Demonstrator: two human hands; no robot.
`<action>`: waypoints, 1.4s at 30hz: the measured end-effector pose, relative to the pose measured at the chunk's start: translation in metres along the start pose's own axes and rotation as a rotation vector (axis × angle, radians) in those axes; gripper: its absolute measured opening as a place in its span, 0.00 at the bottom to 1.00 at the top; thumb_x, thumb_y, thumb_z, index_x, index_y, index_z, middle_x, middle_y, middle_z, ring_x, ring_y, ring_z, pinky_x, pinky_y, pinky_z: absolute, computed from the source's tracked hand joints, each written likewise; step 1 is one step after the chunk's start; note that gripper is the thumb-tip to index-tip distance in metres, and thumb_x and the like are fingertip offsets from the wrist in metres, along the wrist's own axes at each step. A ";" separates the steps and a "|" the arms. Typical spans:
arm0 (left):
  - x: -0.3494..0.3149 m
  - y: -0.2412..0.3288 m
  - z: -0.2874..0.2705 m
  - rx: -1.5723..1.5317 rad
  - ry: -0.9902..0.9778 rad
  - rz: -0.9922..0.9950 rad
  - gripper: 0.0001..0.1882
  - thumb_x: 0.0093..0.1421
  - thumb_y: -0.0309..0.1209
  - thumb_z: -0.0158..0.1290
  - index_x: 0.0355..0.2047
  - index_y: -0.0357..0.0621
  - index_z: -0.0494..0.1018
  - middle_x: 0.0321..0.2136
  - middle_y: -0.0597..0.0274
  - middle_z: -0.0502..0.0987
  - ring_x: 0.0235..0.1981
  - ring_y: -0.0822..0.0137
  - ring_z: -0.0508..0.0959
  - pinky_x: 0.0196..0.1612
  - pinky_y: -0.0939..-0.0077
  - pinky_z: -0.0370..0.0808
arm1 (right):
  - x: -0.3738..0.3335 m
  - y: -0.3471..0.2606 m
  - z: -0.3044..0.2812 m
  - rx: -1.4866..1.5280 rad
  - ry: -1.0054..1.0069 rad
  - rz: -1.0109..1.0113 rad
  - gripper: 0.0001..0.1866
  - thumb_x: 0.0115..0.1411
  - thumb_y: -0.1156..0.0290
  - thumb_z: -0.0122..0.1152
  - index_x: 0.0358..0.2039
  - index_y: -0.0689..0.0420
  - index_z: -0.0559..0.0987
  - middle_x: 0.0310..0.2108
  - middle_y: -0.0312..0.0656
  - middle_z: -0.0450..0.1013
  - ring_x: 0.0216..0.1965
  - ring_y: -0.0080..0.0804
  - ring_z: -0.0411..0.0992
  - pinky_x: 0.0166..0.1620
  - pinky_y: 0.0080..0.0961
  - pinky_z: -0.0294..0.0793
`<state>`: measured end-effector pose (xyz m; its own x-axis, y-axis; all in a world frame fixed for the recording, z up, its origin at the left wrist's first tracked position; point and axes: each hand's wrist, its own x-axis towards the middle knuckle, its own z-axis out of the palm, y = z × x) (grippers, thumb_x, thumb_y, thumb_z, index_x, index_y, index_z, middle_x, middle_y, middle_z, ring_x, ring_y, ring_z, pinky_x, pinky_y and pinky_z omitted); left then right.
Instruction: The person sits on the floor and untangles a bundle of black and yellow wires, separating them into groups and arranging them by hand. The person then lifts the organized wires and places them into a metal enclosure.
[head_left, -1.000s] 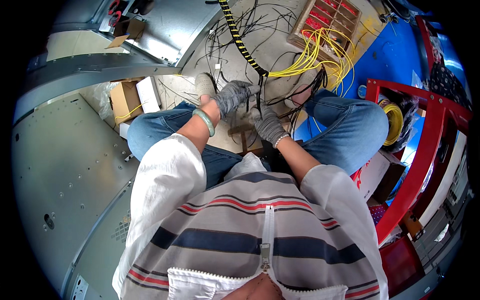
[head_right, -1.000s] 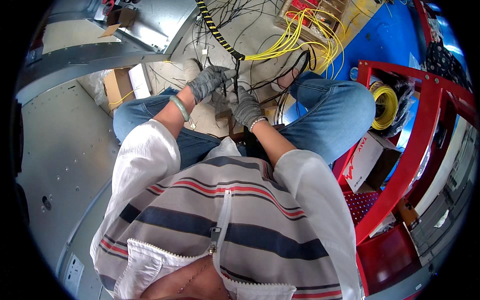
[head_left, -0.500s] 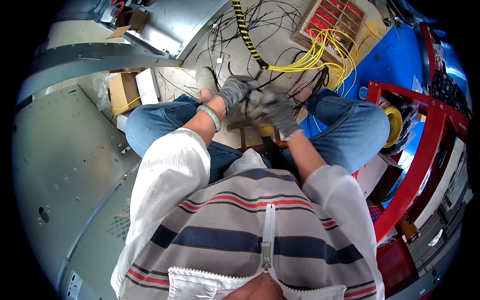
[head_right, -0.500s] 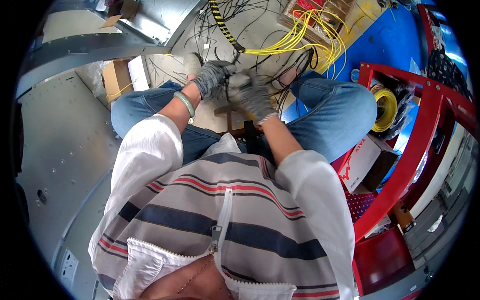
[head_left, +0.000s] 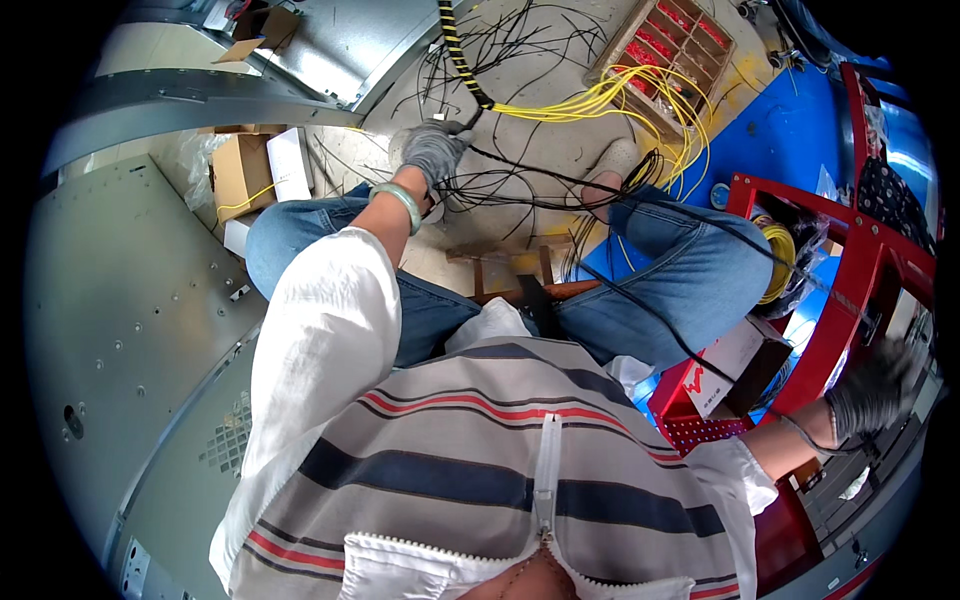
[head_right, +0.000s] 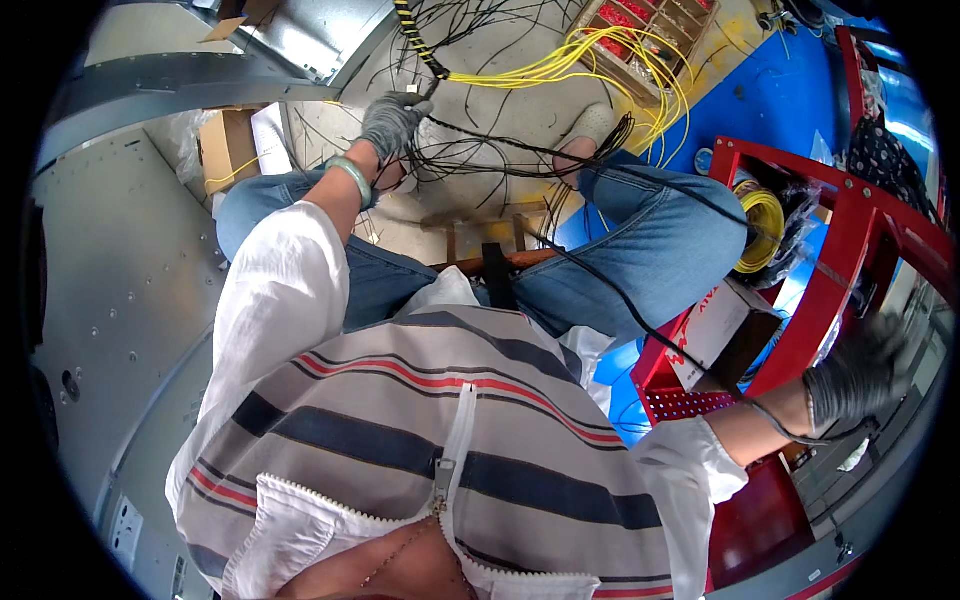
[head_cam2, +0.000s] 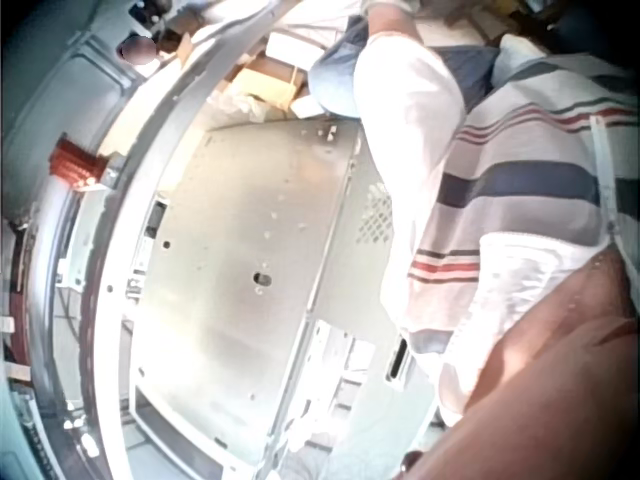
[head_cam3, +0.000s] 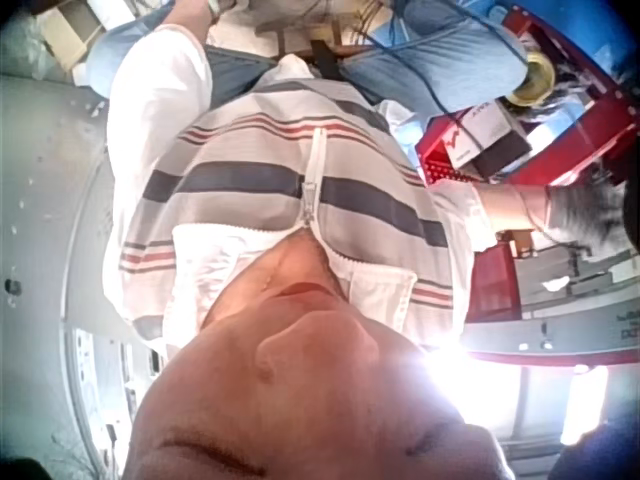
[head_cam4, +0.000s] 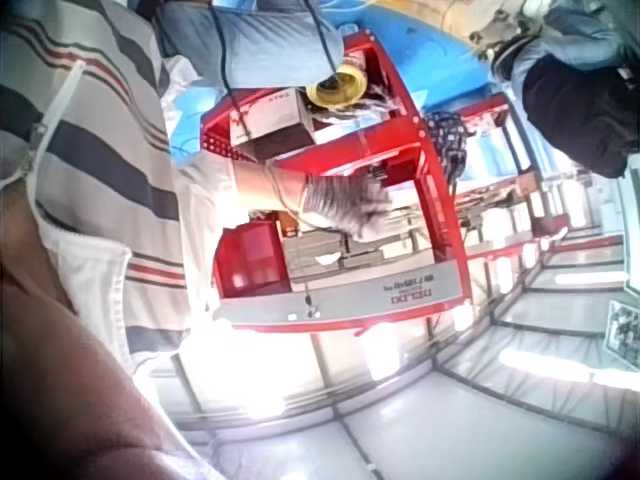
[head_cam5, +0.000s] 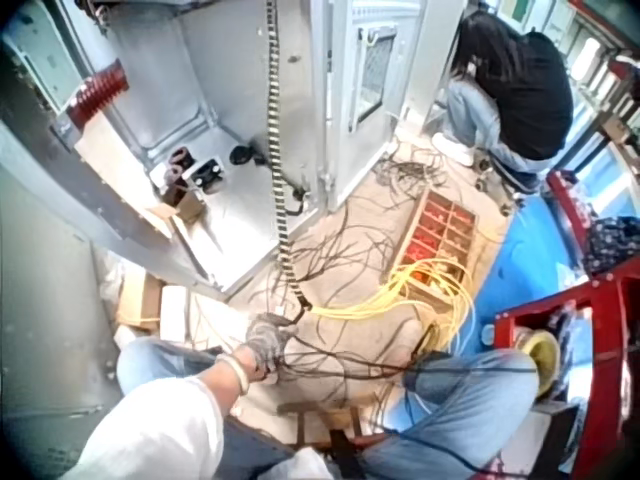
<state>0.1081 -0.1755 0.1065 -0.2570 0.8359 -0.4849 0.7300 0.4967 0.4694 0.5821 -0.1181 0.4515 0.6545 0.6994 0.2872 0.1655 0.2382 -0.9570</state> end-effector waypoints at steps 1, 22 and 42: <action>-0.003 -0.002 0.012 -0.171 0.018 0.038 0.18 0.50 0.44 0.48 0.35 0.46 0.73 0.29 0.51 0.75 0.34 0.55 0.74 0.39 0.68 0.69 | 0.029 0.020 -0.023 -0.062 -0.357 0.384 0.32 0.53 0.58 0.48 0.53 0.65 0.56 0.50 0.55 0.59 0.51 0.42 0.59 0.54 0.40 0.56; -0.052 0.066 0.045 -0.525 -0.113 0.088 0.14 0.53 0.31 0.49 0.39 0.38 0.70 0.22 0.57 0.74 0.24 0.69 0.73 0.29 0.76 0.70 | -0.367 0.262 0.107 0.046 -1.202 1.199 0.17 0.52 0.63 0.52 0.40 0.59 0.71 0.31 0.43 0.71 0.32 0.27 0.68 0.39 0.20 0.67; -0.053 0.061 0.028 -0.591 -0.532 -0.045 0.14 0.52 0.35 0.53 0.33 0.37 0.74 0.21 0.61 0.75 0.22 0.74 0.72 0.30 0.83 0.70 | -0.331 0.264 0.110 -0.888 -1.720 0.257 0.21 0.50 0.56 0.51 0.41 0.57 0.70 0.35 0.47 0.71 0.41 0.40 0.67 0.42 0.32 0.67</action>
<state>0.1839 -0.1962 0.1397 0.1671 0.6627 -0.7300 0.2307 0.6936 0.6824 0.3280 -0.2124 0.1087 -0.4898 0.5932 -0.6389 0.8230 0.0728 -0.5633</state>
